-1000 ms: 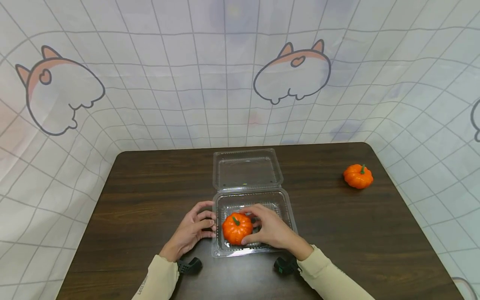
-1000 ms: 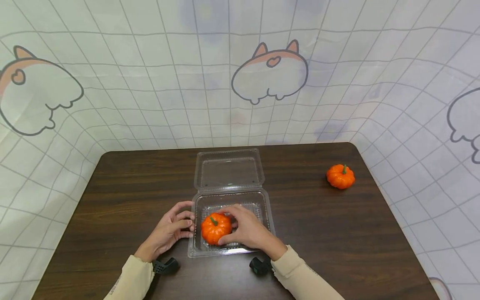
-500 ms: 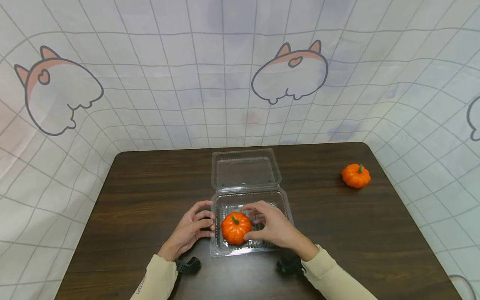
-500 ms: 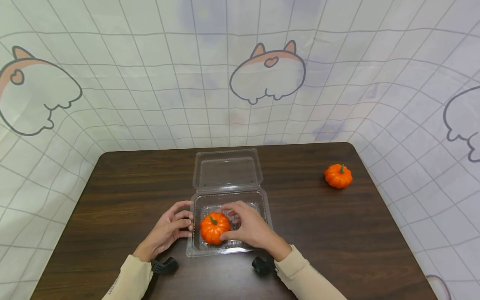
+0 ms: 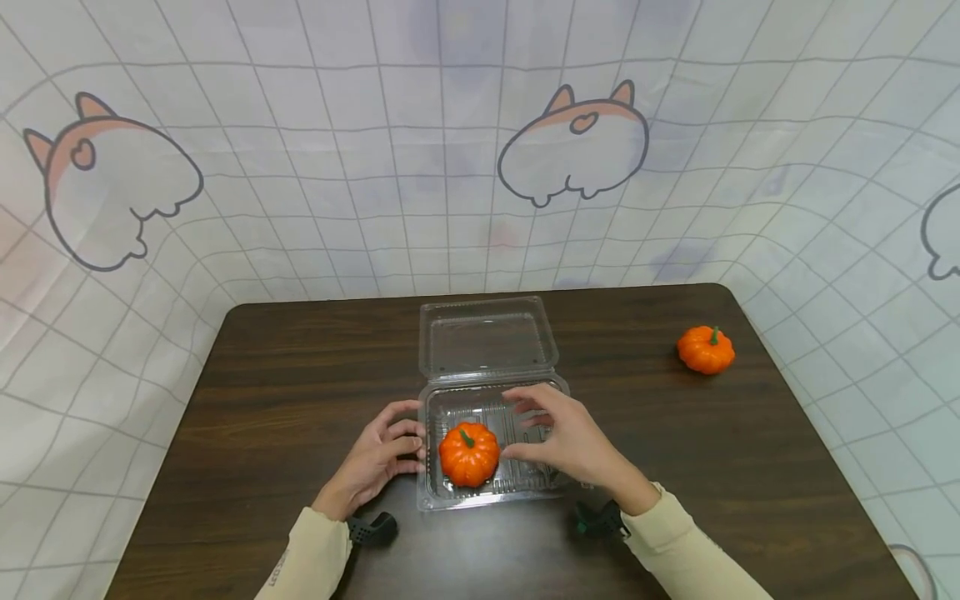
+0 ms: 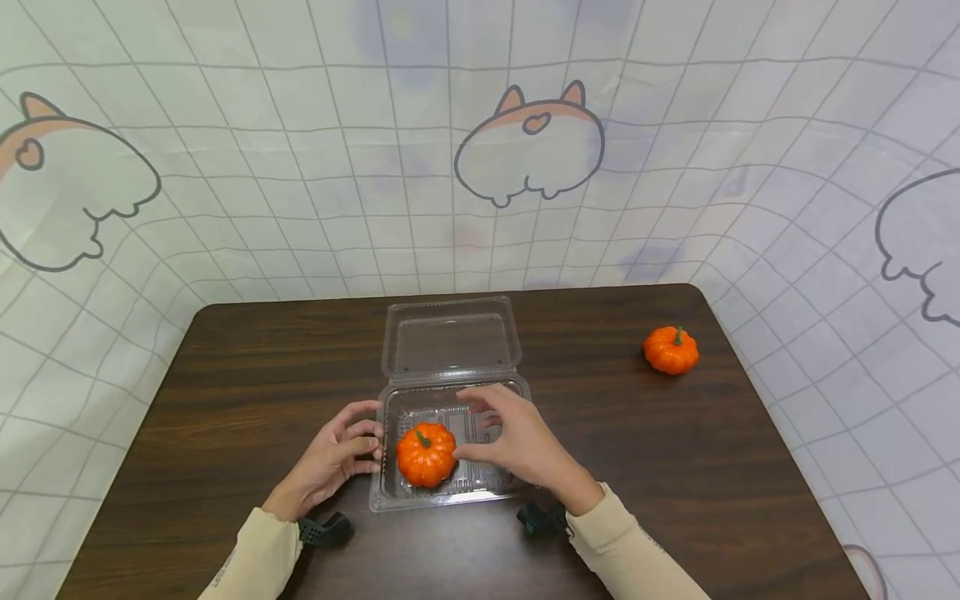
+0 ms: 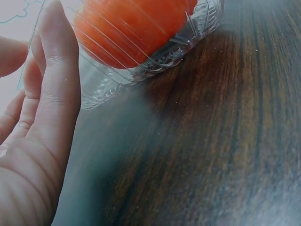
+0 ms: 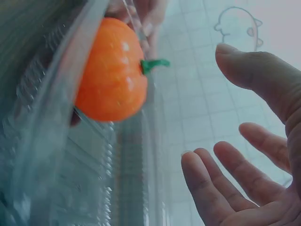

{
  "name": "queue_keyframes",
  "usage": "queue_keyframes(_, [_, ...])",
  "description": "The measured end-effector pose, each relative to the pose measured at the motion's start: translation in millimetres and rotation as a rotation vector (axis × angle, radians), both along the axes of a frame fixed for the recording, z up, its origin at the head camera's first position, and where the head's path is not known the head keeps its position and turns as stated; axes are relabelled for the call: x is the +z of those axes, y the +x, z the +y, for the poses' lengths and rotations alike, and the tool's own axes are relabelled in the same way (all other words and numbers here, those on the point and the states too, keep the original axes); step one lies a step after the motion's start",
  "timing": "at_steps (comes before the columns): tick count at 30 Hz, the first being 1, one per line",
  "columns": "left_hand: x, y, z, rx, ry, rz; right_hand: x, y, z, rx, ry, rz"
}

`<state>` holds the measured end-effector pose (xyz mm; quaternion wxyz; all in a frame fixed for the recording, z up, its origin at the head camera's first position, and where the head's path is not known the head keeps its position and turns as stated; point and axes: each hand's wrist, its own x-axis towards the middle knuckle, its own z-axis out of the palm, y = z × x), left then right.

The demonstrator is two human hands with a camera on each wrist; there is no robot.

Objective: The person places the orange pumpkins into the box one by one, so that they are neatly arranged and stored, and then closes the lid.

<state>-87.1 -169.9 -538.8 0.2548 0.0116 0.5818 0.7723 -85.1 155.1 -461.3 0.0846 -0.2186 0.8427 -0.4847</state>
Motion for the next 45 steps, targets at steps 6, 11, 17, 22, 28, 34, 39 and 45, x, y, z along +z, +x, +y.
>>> queue_keyframes(6, [-1.6, -0.2, -0.7, 0.002, -0.008, -0.007, 6.4, -6.4, 15.8, -0.064, -0.025, 0.049])
queue_keyframes(11, [0.7, -0.8, -1.8, 0.006, -0.013, -0.012, 8.8, -14.5, 32.0, -0.121, -0.021, 0.097])
queue_keyframes(17, [1.5, -1.8, -2.6, 0.009, -0.020, -0.018, 9.4, -21.5, 52.3, -0.202, -0.051, 0.118])
queue_keyframes(22, [0.8, -2.4, -2.5, 0.007, -0.026, -0.020, 6.5, -24.6, 67.5, -0.254, -0.095, 0.159])
queue_keyframes(28, [-0.4, -2.4, -2.0, 0.001, -0.020, -0.019, 1.7, -25.3, 83.6, -0.310, -0.136, 0.185])
queue_keyframes(34, [0.2, -1.8, -1.3, -0.002, -0.012, -0.010, 0.3, -25.8, 97.0, -0.373, -0.141, 0.167])
queue_keyframes(39, [1.0, -1.1, -0.9, -0.003, 0.000, -0.014, 2.8, -27.3, 109.1, -0.414, -0.143, 0.172])
queue_keyframes(45, [1.4, -0.4, -0.5, -0.010, 0.005, -0.011, 5.2, -27.7, 127.8, -0.469, -0.133, 0.180])
